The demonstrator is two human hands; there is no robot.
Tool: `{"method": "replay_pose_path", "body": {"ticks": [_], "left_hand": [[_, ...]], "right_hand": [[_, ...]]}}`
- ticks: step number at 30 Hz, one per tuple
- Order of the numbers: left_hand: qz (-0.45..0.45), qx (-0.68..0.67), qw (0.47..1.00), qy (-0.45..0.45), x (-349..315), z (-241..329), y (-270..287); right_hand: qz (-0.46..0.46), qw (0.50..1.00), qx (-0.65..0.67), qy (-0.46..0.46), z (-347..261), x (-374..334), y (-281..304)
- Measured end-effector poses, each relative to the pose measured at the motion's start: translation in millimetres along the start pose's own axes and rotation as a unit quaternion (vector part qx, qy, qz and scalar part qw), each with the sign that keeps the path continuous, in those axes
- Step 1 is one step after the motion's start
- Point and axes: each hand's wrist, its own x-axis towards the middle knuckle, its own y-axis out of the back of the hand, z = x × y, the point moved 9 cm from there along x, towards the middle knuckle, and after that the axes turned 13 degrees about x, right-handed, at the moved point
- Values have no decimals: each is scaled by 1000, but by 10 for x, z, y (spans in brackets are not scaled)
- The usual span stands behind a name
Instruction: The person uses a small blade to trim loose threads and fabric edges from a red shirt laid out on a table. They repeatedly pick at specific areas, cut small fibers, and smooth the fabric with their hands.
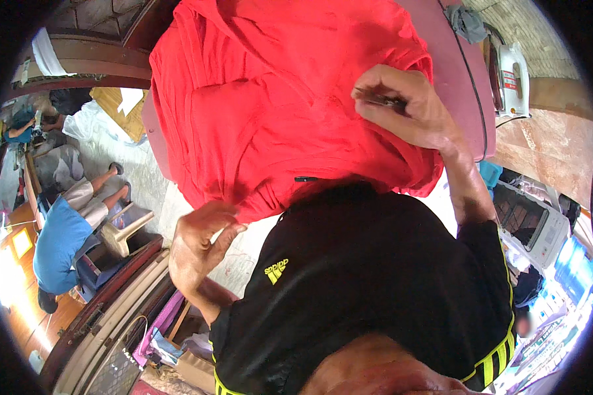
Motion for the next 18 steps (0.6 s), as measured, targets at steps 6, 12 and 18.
{"method": "replay_pose_path", "body": {"ticks": [6,12,18], "left_hand": [[283,-91,951,-87,1125,636,-3],[214,-168,962,-3,1625,295,-518],[294,5,948,-118,1542,625,-366]], "right_hand": [[74,996,-54,4,62,-25,91],[127,982,-139,-4,98,-262,350],[159,978,-135,16,64,-393,312]]}}
